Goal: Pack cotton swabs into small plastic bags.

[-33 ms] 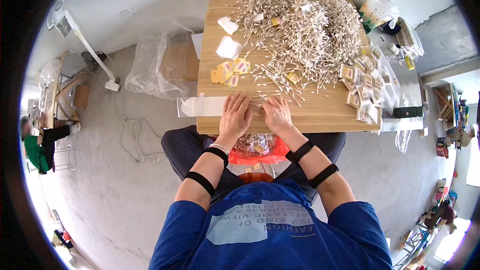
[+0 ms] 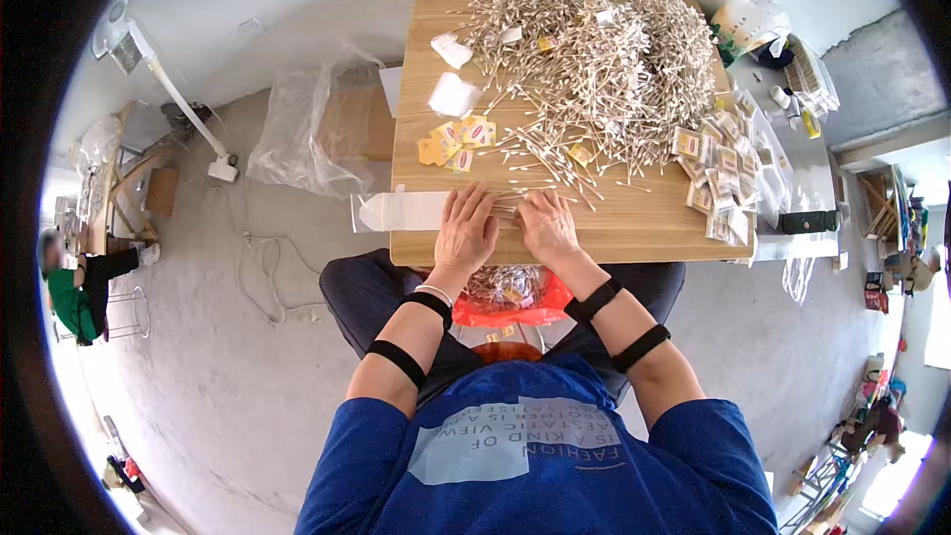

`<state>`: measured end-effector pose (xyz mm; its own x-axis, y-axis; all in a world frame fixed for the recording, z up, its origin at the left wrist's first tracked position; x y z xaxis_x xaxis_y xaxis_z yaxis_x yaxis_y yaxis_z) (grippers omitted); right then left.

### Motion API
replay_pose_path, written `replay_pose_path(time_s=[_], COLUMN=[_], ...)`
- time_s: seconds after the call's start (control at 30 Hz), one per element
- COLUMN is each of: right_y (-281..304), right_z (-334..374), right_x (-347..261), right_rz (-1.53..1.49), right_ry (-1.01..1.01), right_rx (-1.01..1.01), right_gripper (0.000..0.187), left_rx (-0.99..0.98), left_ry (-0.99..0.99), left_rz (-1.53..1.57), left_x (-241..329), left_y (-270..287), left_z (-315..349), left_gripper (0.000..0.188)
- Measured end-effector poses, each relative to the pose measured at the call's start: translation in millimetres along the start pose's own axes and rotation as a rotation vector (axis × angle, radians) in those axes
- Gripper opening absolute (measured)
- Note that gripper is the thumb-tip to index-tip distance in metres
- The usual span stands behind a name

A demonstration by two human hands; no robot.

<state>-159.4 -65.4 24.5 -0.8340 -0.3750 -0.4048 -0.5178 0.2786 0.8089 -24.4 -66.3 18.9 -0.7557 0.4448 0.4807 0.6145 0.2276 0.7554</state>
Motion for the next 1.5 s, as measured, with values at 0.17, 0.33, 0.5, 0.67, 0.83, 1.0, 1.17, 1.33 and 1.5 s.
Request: replay_pose_path(time_s=[0.17,0.33,0.5,0.67,0.83,1.0,1.17,1.33,1.5], right_y=[4,4,-6,3,24,47,77,99,117], right_z=[-1,8,14,22,34,34,26,22,22], right_x=[-1,32,14,-4,-5,-16,-24,-29,-49], right_rz=[-0.041,-0.682,-1.271,-1.587,-1.680,-1.623,-1.412,-0.861,-0.593], right_ry=[-0.091,-0.724,-0.957,-0.943,-0.990,-0.911,-0.725,-0.484,-0.325], right_rx=[-0.112,-0.076,-0.066,0.008,0.110,0.064,0.076,0.063,0.268], right_gripper=[0.012,0.012,0.006,0.004,0.006,0.011,0.009,0.007,0.004], left_rx=[0.075,0.127,-0.020,0.046,0.079,0.144,0.135,0.063,0.049], left_ry=[0.072,0.056,0.236,0.504,0.531,0.402,0.287,0.425,0.625], left_rz=[0.097,0.054,0.320,0.585,0.666,0.736,0.703,0.812,1.248], left_x=[-5,6,30,35,49,52,54,63,66], left_y=[9,16,6,9,29,48,61,70,58], left_z=[3,5,7,11,3,1,0,-2,5], left_gripper=[0.051,0.052,0.037,0.032,0.017,0.011,0.011,0.012,0.013])
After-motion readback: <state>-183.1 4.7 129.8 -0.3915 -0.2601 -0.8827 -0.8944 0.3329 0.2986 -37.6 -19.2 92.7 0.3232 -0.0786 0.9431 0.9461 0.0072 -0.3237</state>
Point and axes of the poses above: each hand's wrist, its own z-axis away from the middle knuckle, its own y-axis out of the back of the hand, x = y × z, the point moved 7 cm from there along -z, towards the middle knuckle, and after that the axes turned 9 degrees about x, right-handed, at the moved point
